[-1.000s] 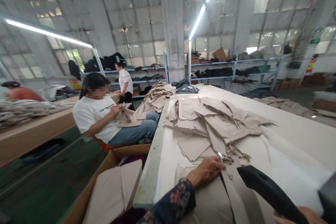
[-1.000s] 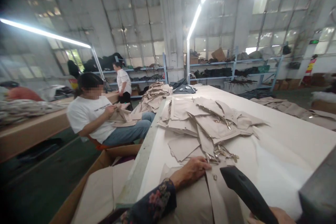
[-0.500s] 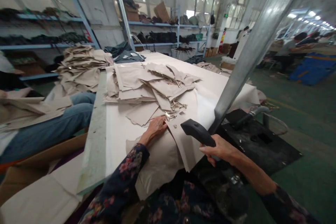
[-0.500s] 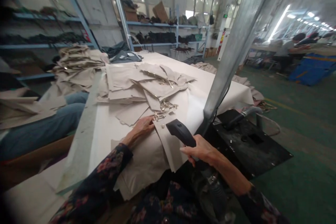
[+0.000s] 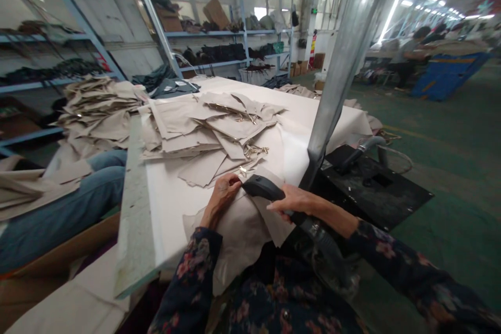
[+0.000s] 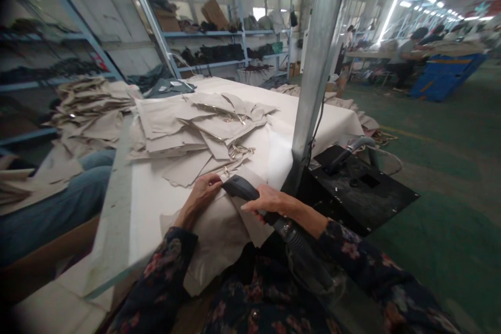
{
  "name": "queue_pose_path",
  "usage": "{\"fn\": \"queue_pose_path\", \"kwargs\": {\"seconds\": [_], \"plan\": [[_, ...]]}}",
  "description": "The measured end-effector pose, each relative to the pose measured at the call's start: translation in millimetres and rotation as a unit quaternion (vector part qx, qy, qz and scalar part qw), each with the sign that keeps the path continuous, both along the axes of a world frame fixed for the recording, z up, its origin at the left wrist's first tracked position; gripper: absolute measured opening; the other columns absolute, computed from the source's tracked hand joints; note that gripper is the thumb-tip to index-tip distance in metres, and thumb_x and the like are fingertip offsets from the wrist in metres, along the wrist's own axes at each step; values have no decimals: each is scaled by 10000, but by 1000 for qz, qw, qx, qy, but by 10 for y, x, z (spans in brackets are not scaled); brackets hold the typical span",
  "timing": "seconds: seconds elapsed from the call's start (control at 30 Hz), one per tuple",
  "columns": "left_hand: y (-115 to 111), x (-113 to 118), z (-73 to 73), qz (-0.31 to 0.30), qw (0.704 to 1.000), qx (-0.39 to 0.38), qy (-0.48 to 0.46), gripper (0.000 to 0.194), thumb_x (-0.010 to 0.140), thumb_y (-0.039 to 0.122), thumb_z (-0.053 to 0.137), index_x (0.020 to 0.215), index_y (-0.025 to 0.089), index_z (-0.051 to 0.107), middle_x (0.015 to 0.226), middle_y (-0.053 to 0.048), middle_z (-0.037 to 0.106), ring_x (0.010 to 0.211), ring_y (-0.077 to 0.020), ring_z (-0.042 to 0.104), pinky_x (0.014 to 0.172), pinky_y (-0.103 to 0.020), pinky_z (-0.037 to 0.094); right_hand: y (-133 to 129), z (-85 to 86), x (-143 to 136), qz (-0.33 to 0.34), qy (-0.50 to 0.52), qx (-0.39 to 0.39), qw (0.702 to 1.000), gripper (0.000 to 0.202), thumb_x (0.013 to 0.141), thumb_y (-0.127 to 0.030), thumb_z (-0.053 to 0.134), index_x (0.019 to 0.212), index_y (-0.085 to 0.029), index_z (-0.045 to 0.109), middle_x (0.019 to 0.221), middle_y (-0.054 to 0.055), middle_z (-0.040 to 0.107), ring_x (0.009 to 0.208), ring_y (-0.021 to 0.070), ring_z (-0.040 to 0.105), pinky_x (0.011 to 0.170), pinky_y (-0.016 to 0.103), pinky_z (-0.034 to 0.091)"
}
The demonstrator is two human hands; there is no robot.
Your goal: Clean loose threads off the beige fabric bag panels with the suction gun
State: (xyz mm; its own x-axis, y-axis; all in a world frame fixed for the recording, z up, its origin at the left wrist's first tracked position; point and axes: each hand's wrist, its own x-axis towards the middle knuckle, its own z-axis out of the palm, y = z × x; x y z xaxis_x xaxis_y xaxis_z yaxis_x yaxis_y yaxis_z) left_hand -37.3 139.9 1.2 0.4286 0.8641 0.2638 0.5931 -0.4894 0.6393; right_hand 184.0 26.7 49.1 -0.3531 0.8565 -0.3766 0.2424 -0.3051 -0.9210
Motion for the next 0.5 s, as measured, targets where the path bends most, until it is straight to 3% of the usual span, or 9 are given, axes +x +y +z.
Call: {"fn": "queue_pose_path", "kwargs": {"seconds": [0.17,0.23,0.37,0.5], "plan": [[19,6,-17,-26,999,13,-17,404,782,210,495,1156,134,628,938,-70,666,693,-152,568,650,-265,451,134,1,126,-54,-8,31,998,344,743,-421,696,631,-145,523,459,-29,534,386,85,497,361,188,439],[28,38,-18,-52,998,19,-10,382,772,169,493,1111,174,669,1041,-77,675,788,-165,604,719,-276,468,76,0,209,-63,9,37,997,347,736,-433,699,639,-147,529,466,-30,531,395,88,499,376,194,448],[49,80,31,-79,996,38,20,263,802,181,482,895,192,728,980,-76,709,874,-201,633,785,-302,471,-158,20,300,-64,4,32,997,329,718,-413,702,631,-146,531,463,-32,533,387,87,499,382,193,439],[119,-19,256,-61,994,78,55,251,824,220,460,821,184,708,891,-84,696,818,-213,627,780,-314,458,-333,132,328,-67,-9,43,997,337,713,-415,686,592,-151,515,431,-35,525,367,82,485,379,187,408]]}}
